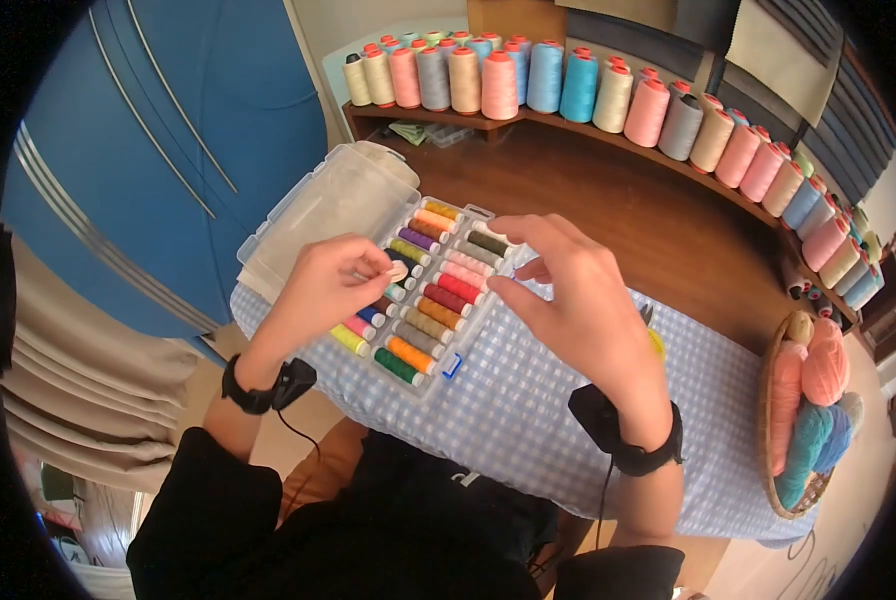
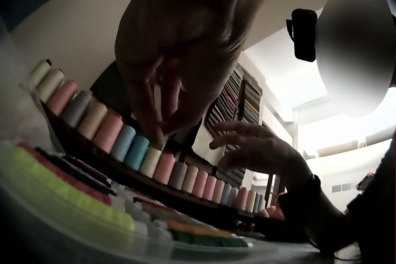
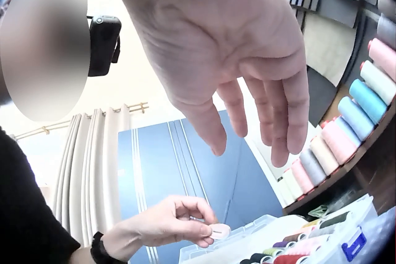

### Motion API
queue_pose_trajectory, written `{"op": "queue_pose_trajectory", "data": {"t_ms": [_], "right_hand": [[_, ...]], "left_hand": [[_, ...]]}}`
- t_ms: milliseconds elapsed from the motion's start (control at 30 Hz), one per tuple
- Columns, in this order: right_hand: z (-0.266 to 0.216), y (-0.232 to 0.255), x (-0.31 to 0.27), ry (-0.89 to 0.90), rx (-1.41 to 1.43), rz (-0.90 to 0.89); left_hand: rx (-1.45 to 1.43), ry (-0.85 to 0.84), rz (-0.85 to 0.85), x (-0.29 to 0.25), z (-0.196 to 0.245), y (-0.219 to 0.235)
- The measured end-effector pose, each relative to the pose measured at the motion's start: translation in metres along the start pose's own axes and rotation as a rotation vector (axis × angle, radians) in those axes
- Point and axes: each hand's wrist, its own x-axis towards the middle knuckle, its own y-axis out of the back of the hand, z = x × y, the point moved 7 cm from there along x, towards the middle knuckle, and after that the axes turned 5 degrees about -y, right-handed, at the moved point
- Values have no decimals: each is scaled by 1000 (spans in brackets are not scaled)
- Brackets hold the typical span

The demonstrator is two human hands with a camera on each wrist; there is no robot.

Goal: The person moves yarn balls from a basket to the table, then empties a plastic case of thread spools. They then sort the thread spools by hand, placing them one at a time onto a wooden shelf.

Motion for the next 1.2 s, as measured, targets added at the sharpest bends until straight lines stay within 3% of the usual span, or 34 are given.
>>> {"op": "queue_pose_trajectory", "data": {"t_ms": [100, 533, 633, 733, 800, 900, 933, 967, 1000, 1100, 1133, 1200], "right_hand": [[1, 4, 0, 2, -3, 15], [13, 49, -8, -47, -234, 98], [18, 58, -10, -98, -275, 100], [33, 69, -13, -174, -355, 77], [47, 79, -22, -239, -444, 59], [73, 101, -19, -400, -498, 173], [97, 103, -18, -528, -755, 107], [122, 105, -20, -656, -1004, 35], [135, 102, -23, -776, -887, 44], [150, 88, -49, -954, -874, -88], [153, 82, -55, -815, -919, -74], [158, 73, -72, -813, -910, -21]], "left_hand": [[115, -91, -41, 19, -8, -8], [365, -140, -38, 30, -36, -44], [438, -211, -62, 24, -36, -43], [449, -410, 20, 18, -25, -43], [445, -269, 32, 19, -22, -37], [382, -242, 43, 11, 7, -27], [364, -255, 49, 6, 18, -23], [313, -164, 22, 1, 19, -20], [266, -70, -10, -5, 15, -19], [194, -117, 41, -25, 9, -7], [186, -120, 42, -32, 9, -2], [217, -47, 57, -45, 5, 10]]}}
